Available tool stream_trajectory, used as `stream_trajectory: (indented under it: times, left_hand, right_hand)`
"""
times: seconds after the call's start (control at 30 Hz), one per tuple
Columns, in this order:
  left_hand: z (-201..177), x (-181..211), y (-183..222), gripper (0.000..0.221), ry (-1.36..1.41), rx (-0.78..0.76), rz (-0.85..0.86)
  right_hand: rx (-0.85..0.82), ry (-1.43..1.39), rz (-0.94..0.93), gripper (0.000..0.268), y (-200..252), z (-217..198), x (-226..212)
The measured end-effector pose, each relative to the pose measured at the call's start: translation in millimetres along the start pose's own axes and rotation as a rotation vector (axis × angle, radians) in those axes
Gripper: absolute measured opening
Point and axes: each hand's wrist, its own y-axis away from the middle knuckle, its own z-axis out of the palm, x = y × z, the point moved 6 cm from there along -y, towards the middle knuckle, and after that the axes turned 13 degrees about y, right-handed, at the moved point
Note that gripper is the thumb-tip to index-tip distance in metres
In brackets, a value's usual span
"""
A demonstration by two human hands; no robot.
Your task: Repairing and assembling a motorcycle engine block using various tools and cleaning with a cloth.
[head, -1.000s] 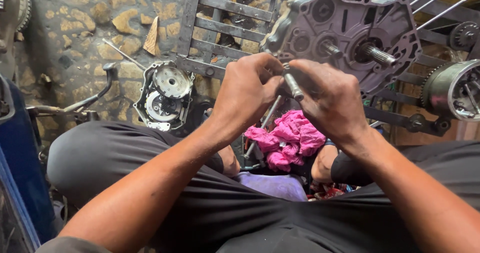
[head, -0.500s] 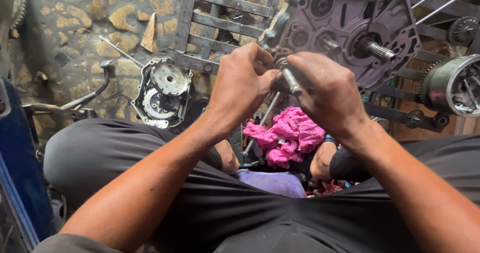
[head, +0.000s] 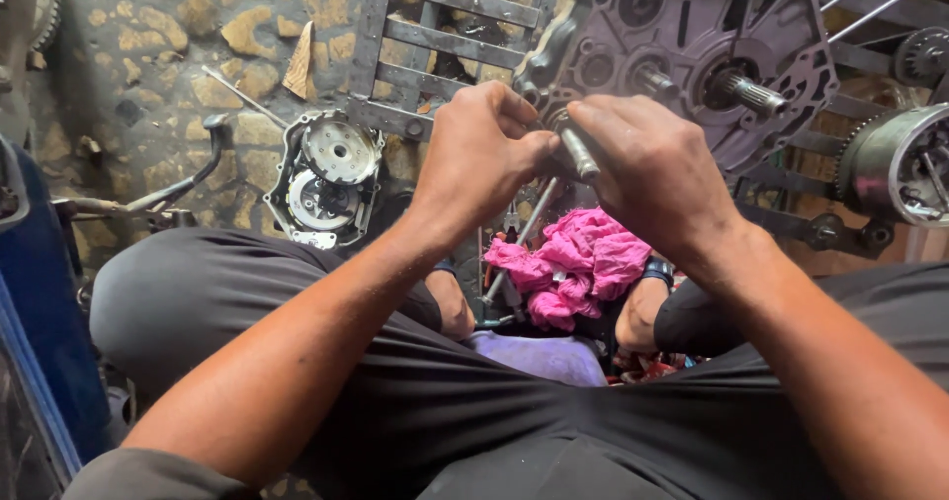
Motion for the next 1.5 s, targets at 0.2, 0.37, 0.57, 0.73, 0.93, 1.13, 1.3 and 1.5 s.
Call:
stream_trajectory:
  times: [0.2,0.37,0.57,0.73,0.93,1.13,1.3,1.5]
  left_hand:
    - [0,-1,-1,0.035,0.007,0.021,-0.007]
    - [0,1,1,0.033,-0.009,0.054,0.056]
    - [-3,1,-4,0.031,-0.074,0.07,0.061]
    - [-8,4,-6,0.031,-0.071,0.069,0.067]
    - [-15,-3,-13,0.04,-0.049,0.061,0.025]
    - [-17,-6,-9,0.048,-0.163,0.103,0.15]
    - [-15,-15,-9,0.046,-0.155,0.062,0.225]
    - [-10,20,21,0.026,-0.208,0.066,0.42]
  right_hand:
    - [0.029,-0.001,0.018,0.036,1,0,-2]
    - [0.01,-0.009,0.099,0.034,1,0,-1]
    - [0.043,0.033,0.077,0.023,2,2,3]
    - [0.039,0.016,0.061,0.023,-2,3,4]
    - [0.03,0.034,0.11,0.022,-1,1,-1]
    - [0.029,0.043,0.143,0.022,2,4,-4]
    - [0.072,0.032,0.099,0.023,10,3,1]
    - [-0.032,0.109,0.201,0.018,30,0,2]
